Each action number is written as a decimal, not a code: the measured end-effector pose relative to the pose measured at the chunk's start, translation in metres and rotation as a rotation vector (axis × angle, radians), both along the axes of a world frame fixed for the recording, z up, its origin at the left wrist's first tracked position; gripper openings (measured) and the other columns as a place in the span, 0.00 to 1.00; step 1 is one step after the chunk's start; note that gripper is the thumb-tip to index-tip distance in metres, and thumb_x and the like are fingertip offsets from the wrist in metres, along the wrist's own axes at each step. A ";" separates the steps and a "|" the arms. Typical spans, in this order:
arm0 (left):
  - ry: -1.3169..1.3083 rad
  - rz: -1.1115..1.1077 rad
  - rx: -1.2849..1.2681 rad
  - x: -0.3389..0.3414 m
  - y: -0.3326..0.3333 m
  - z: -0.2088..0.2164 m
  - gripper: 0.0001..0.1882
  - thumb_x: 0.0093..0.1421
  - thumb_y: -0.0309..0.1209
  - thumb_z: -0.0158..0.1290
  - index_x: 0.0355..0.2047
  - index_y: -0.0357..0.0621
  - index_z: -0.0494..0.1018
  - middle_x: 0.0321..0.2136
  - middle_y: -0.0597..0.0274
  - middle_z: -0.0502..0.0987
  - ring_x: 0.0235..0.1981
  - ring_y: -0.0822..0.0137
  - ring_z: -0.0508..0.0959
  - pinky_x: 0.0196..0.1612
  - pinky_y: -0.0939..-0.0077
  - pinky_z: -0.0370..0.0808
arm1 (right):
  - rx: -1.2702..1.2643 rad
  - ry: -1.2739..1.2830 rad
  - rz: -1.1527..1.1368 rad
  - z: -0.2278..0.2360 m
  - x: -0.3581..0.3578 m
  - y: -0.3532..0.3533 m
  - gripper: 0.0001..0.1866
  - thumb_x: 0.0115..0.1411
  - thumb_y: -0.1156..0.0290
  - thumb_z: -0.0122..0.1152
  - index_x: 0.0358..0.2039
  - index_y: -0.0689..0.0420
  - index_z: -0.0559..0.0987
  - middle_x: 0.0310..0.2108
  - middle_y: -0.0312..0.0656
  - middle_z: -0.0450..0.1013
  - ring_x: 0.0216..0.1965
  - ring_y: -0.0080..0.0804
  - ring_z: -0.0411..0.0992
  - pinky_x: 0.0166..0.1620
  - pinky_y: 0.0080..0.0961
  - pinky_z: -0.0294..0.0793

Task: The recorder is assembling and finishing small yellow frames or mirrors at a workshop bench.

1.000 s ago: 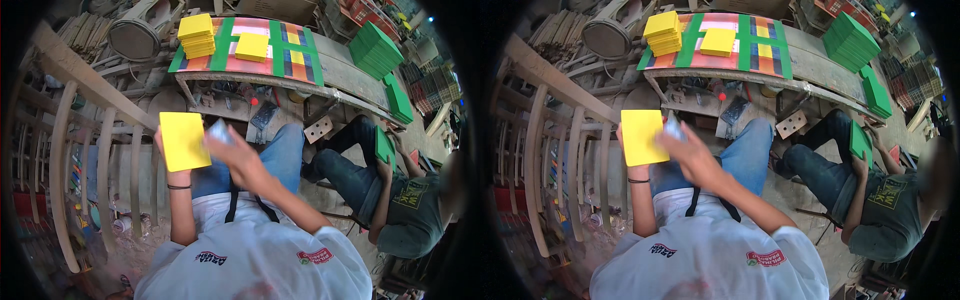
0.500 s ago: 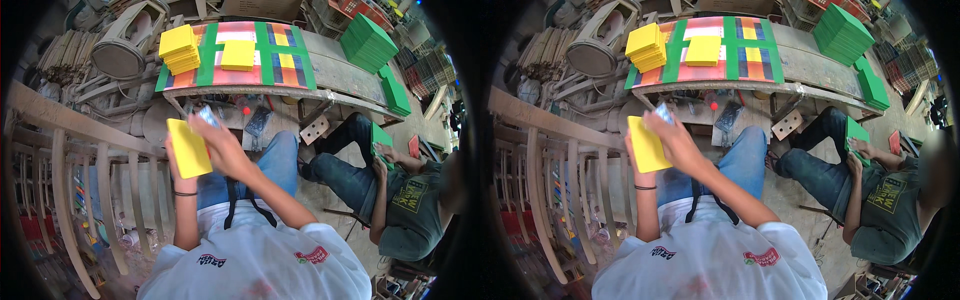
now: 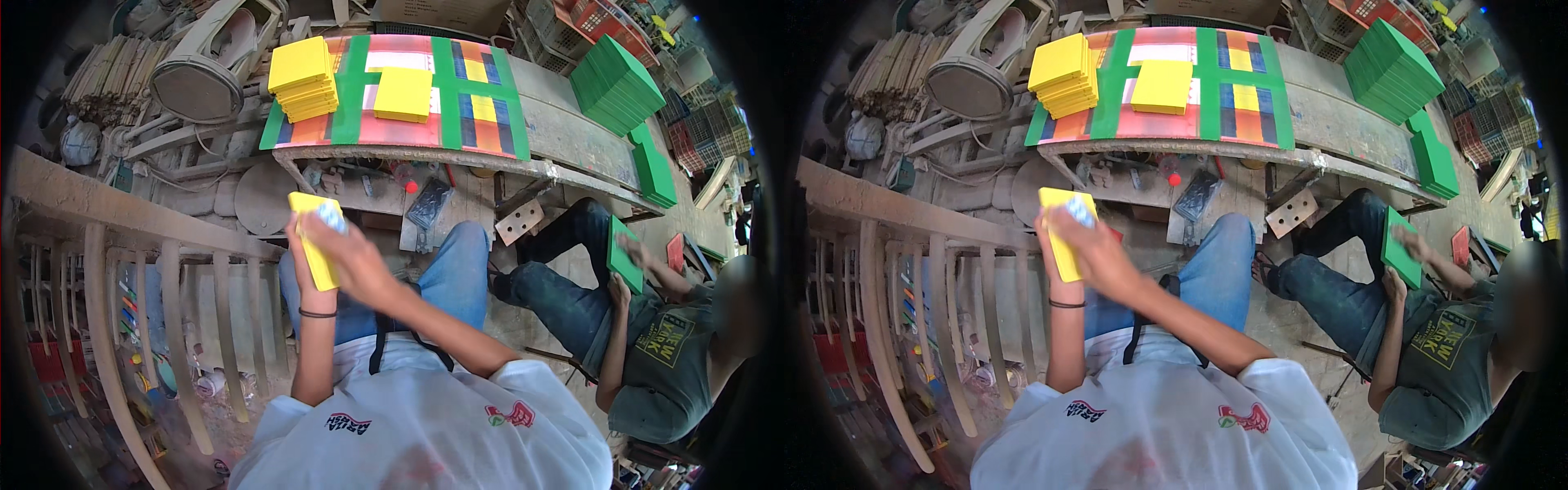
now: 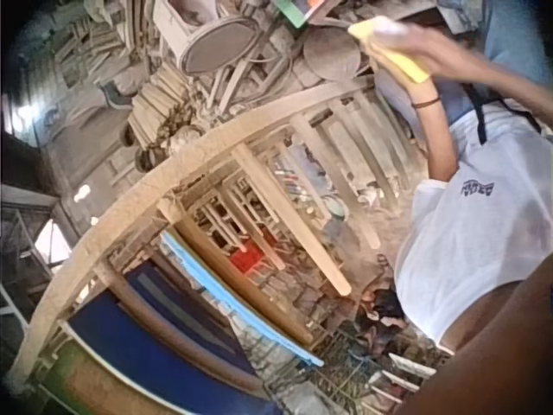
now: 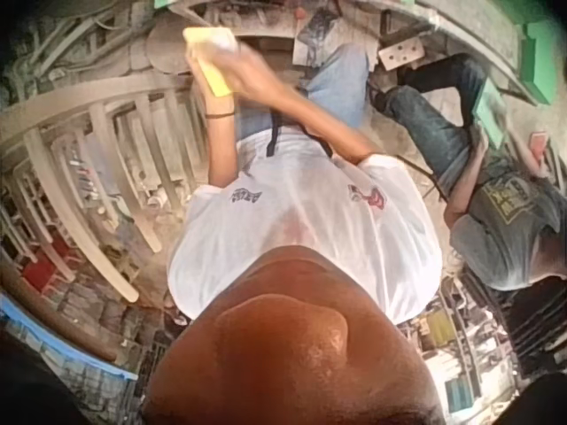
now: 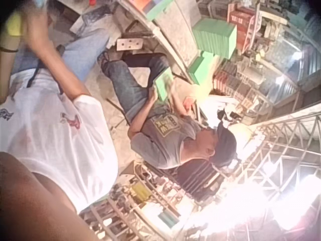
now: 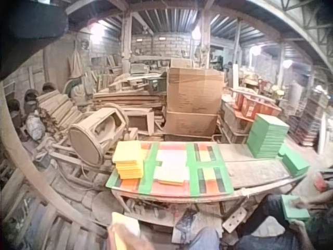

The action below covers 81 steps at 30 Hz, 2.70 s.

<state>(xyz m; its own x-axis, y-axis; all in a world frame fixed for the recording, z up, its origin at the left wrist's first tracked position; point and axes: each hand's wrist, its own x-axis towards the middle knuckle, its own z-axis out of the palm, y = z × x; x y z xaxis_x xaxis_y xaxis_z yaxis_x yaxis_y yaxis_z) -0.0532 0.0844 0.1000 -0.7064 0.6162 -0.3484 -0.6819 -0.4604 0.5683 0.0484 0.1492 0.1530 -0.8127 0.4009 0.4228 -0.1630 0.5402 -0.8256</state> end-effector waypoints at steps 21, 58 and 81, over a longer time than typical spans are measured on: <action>-0.285 -0.101 0.041 -0.009 -0.067 -0.023 0.37 0.57 0.59 0.40 0.54 0.39 0.66 0.48 0.48 0.72 0.49 0.47 0.72 0.51 0.43 0.68 | 0.273 -0.558 -0.751 -0.021 -0.087 0.278 0.38 0.49 0.42 0.60 0.56 0.51 0.68 0.59 0.53 0.59 0.62 0.56 0.53 0.49 0.68 0.61; -0.240 -0.053 0.155 -0.028 -0.076 -0.011 0.39 0.59 0.58 0.37 0.58 0.36 0.60 0.52 0.45 0.68 0.53 0.44 0.69 0.53 0.43 0.66 | -0.378 -0.502 -0.636 0.012 -0.127 0.350 0.65 0.28 0.51 0.74 0.64 0.63 0.49 0.59 0.65 0.44 0.53 0.56 0.64 0.48 0.47 0.74; -0.175 -0.107 0.115 -0.020 -0.078 -0.014 0.42 0.58 0.60 0.37 0.59 0.34 0.58 0.54 0.44 0.66 0.55 0.44 0.66 0.55 0.43 0.63 | -0.543 -0.411 -0.819 -0.016 0.032 0.431 0.60 0.32 0.52 0.73 0.65 0.53 0.53 0.59 0.57 0.50 0.51 0.49 0.67 0.42 0.46 0.78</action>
<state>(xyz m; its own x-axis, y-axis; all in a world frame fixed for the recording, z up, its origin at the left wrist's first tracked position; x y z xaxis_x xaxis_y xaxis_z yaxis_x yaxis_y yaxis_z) -0.0735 0.0068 0.0858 -0.5699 0.7268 -0.3834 -0.8139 -0.4352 0.3849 0.0805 0.5807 0.1374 -0.2498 0.9424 -0.2223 0.4295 -0.0979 -0.8977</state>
